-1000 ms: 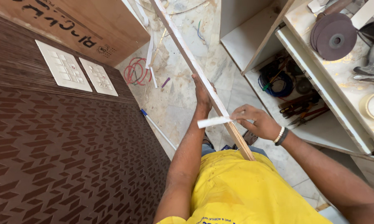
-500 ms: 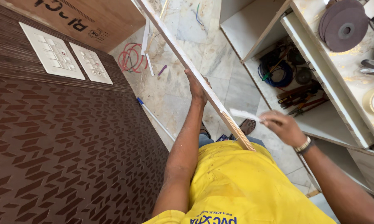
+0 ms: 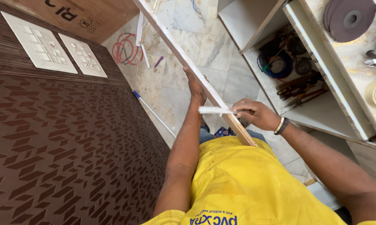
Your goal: The person applies white adhesive to a wooden strip using a small spatula, then presses the strip onto the edge of a larger wooden panel. They use a hammer to secure the strip along the edge, ensuring it adheres properly.
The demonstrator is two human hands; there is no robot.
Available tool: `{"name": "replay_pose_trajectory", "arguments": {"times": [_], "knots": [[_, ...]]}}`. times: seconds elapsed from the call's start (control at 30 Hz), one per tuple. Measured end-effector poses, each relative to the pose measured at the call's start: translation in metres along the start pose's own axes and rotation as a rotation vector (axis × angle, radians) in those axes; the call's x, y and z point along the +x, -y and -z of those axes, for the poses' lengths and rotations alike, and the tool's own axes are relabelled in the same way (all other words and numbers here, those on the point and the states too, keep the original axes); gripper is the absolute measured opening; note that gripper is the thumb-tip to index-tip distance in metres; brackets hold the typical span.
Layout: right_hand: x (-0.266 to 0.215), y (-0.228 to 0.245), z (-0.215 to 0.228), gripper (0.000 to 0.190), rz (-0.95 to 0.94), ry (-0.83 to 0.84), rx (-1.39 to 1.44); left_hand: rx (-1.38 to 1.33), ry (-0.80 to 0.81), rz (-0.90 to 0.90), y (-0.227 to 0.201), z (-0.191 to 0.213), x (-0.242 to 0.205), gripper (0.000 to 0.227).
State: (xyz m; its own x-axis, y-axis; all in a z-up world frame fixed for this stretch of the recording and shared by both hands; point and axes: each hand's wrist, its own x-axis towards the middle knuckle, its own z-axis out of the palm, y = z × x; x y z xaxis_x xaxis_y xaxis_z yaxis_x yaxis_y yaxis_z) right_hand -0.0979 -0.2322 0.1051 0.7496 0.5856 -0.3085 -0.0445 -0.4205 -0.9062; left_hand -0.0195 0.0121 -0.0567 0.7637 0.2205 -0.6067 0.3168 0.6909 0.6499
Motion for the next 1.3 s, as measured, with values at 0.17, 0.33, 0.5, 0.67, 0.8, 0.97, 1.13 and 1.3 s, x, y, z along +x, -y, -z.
{"name": "replay_pose_trajectory", "arguments": {"times": [0.17, 0.33, 0.5, 0.67, 0.8, 0.97, 1.13, 1.3], "knots": [[-0.042, -0.047, -0.012, 0.025, -0.086, -0.05, 0.055, 0.015, -0.027, -0.006, 0.005, 0.009, 0.012, 0.089], [-0.092, -0.073, 0.024, 0.027, -0.163, -0.023, 0.268, 0.041, -0.069, -0.016, 0.009, 0.02, 0.019, 0.094], [-0.029, -0.072, 0.048, 0.033, -0.098, -0.081, -0.007, 0.011, -0.1, 0.001, 0.026, 0.03, 0.03, 0.094], [0.033, -0.028, 0.032, 0.024, -0.031, 0.015, 0.031, 0.076, -0.047, -0.112, 0.058, 0.055, 0.058, 0.1], [0.032, 0.001, 0.04, 0.023, -0.076, 0.169, -0.086, -0.026, -0.072, 0.039, 0.06, 0.051, 0.055, 0.099], [0.018, 0.001, 0.035, 0.025, -0.102, 0.192, 0.018, -0.02, -0.042, -0.021, 0.045, 0.039, 0.042, 0.098], [-0.013, -0.036, 0.02, 0.031, -0.113, 0.075, -0.001, -0.065, 0.004, -0.037, 0.027, 0.021, 0.043, 0.099], [-0.068, -0.07, 0.051, 0.04, -0.179, 0.053, 0.266, -0.109, 0.01, -0.009, 0.022, 0.018, 0.042, 0.095]]}}
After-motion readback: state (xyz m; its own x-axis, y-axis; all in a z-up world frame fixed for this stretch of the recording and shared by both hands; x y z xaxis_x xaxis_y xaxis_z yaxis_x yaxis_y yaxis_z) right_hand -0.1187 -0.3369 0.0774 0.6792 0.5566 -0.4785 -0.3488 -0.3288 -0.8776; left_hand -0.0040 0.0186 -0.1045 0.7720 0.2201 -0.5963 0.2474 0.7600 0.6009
